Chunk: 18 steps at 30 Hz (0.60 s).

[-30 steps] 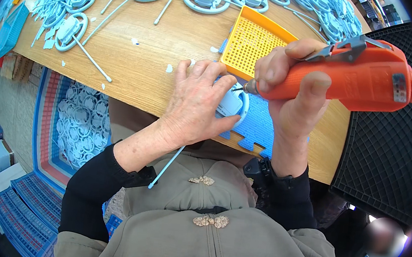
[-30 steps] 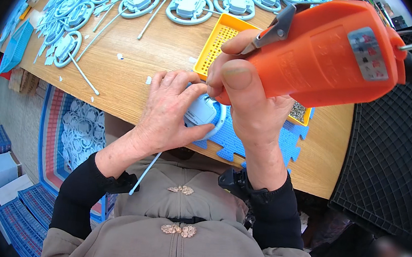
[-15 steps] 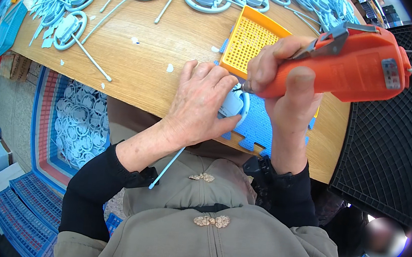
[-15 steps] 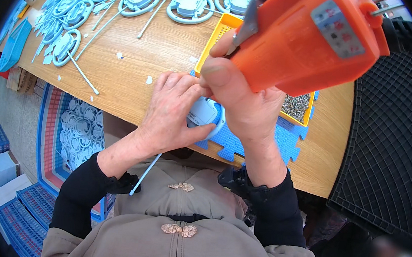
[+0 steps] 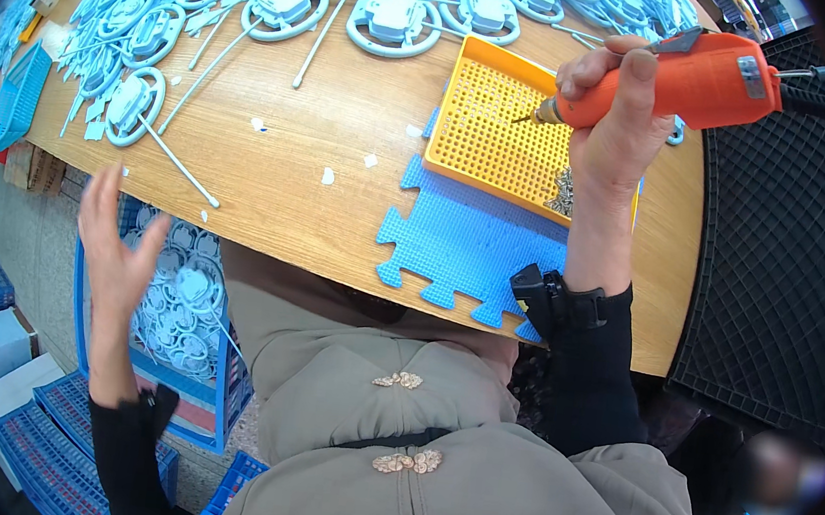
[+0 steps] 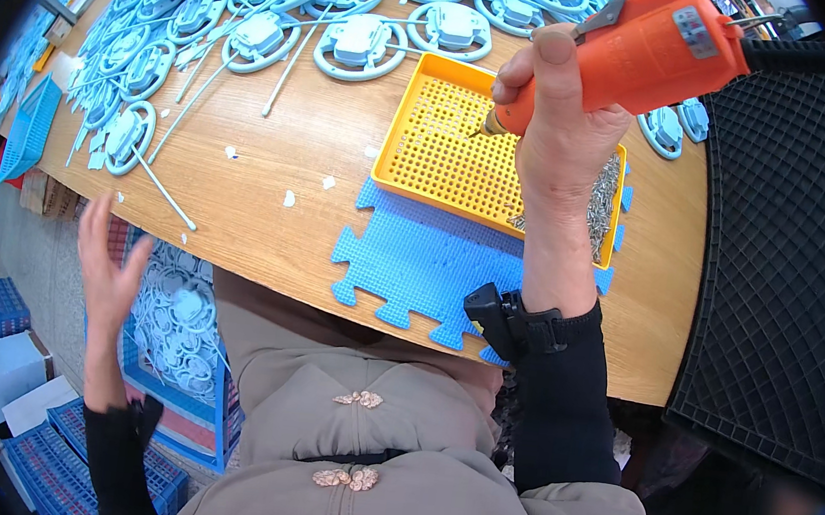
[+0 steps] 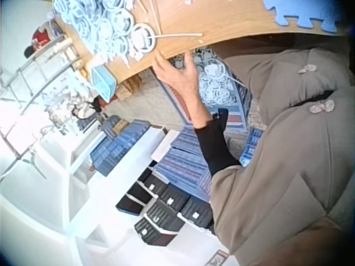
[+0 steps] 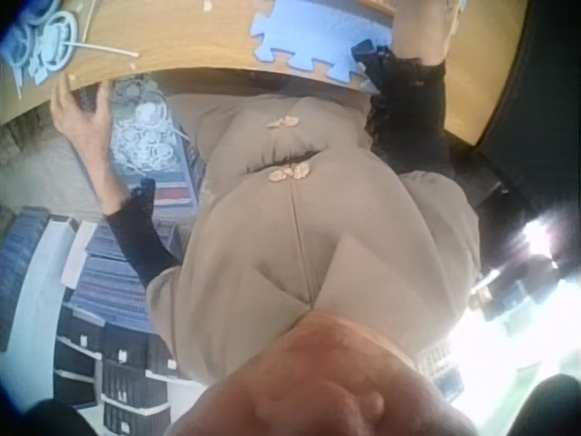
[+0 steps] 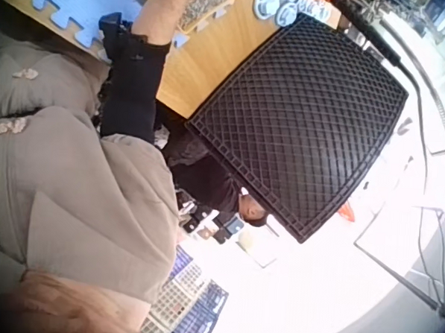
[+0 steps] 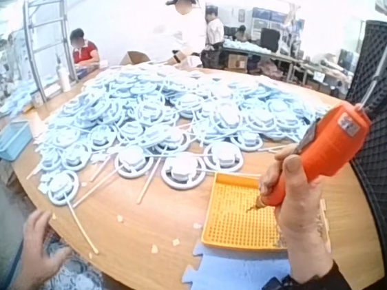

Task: Assembling circular blue plastic components using an electric screwdriver.

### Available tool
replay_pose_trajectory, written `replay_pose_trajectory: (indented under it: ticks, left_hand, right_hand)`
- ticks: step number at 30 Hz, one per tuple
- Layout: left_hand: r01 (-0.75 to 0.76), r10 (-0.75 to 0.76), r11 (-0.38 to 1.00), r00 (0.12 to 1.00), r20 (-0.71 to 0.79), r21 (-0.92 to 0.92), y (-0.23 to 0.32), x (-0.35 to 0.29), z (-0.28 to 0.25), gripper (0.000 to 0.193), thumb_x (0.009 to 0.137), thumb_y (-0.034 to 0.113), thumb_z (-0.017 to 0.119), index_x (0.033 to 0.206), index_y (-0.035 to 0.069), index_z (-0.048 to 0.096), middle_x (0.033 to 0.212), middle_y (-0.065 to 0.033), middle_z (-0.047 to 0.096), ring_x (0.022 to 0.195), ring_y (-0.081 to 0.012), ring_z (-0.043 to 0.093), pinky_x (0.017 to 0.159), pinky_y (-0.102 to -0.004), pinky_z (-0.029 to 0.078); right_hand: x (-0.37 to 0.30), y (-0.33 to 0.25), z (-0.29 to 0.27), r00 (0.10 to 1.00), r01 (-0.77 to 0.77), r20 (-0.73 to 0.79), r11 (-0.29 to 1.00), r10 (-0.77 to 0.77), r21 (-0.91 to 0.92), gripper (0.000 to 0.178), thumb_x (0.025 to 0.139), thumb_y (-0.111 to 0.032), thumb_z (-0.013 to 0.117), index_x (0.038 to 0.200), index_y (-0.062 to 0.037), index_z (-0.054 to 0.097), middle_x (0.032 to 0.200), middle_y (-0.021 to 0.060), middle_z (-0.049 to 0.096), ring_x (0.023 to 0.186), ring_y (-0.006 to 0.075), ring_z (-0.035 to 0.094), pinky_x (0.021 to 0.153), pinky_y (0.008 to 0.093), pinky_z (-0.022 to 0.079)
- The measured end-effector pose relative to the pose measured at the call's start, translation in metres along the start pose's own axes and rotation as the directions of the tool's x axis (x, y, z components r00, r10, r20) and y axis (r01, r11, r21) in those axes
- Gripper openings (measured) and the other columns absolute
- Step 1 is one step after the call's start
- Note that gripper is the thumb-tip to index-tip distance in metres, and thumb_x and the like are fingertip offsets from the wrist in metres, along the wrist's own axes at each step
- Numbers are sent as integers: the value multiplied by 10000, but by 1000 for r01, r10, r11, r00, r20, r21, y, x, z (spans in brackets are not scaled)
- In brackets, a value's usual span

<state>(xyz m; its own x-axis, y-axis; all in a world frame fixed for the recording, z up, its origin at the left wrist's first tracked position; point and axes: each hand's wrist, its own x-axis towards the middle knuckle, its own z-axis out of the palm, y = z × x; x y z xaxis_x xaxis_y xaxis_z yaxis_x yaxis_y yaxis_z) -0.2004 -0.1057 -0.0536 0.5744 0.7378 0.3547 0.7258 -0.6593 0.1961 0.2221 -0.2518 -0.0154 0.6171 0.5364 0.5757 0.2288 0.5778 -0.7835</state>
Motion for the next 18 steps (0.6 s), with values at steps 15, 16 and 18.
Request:
replay_pose_trajectory:
  ticks: [15, 16, 18]
  left_hand:
    - [275, -267, 932, 961, 66, -236, -79, 100, 57, 611, 779, 299, 757, 1237, -29, 519, 1203, -185, 532, 1110, -279, 522, 947, -374, 421]
    - [278, -266, 924, 960, 81, -262, -66, 97, 54, 585, 747, 265, 785, 1193, -23, 539, 1156, -163, 552, 1073, -258, 534, 922, -361, 432]
    - [247, -237, 922, 969, 73, -298, -40, 88, 45, 570, 724, 244, 794, 1163, -21, 543, 1121, -148, 559, 1059, -247, 535, 913, -355, 434]
  right_hand:
    - [2, 11, 0, 996, -84, -21, 996, 84, -8, 397, 841, -434, 708, 880, -76, 541, 639, 45, 548, 555, 164, 531, 583, 330, 458]
    - [2, 10, -1, 996, -83, -23, 996, 83, -10, 397, 841, -434, 708, 880, -76, 541, 639, 45, 548, 555, 164, 531, 583, 330, 458]
    - [2, 9, -1, 997, -78, -24, 997, 78, -18, 398, 845, -435, 703, 890, -73, 545, 646, 44, 552, 559, 164, 533, 576, 328, 456]
